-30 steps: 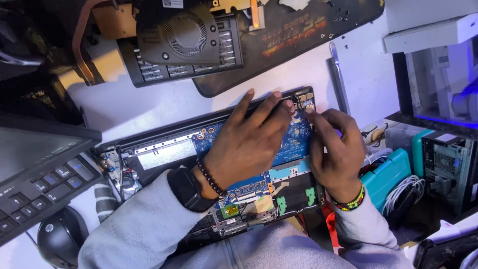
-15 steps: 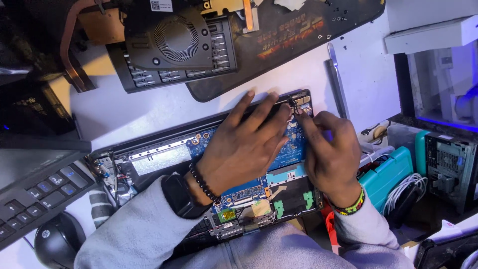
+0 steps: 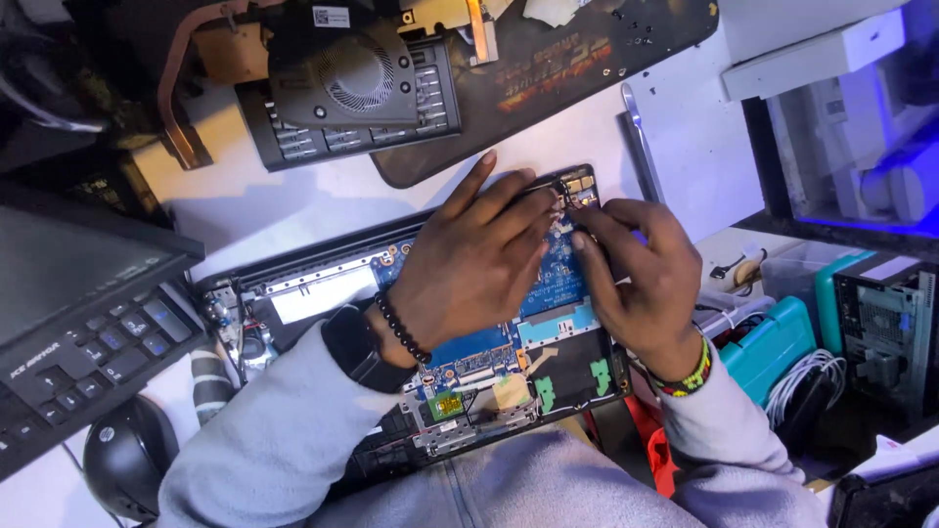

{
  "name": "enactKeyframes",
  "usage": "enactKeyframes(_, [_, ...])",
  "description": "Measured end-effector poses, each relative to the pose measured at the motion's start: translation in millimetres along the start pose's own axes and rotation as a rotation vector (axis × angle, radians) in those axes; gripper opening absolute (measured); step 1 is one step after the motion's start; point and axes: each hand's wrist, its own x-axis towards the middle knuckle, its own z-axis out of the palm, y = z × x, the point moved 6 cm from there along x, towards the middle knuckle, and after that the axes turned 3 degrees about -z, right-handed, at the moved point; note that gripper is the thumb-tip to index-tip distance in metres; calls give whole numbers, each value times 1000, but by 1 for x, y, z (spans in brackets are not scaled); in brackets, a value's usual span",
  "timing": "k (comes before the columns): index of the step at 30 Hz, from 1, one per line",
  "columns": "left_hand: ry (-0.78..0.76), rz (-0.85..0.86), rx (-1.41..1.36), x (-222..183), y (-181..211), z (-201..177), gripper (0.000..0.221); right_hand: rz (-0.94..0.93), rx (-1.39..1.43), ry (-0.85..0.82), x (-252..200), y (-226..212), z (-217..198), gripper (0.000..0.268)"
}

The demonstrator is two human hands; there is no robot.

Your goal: Repairing a laptop by connecting internal ribbon cables and components to the motherboard

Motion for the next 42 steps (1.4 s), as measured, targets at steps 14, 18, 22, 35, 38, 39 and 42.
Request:
enactKeyframes(14, [30,-2,-59,-3,-5,0,22,-50,184,-79,9,6,3,10])
enactKeyframes(18, [-6,21,-14,-2,-3,5,27,-33,297,-139,17,16,-1,3])
enactKeyframes(22, [-17,-19,-42,0,-4,5,23,-22,325,-219,22,21,1,8])
enactKeyframes(35, [68,-189,-18,10,-1,5,19,214,369,-80,7,31,7,13])
enactKeyframes(38, [109,-162,-88,10,-4,2,14,129,346,-28,9,22,5,7])
enactKeyframes(39, [151,-150,-114,10,-4,-1,12,79,333,-15,11,18,4,4])
enactKeyframes(42, [160,-170,-139,12,-5,-3,10,101,314,16,7,17,5,3])
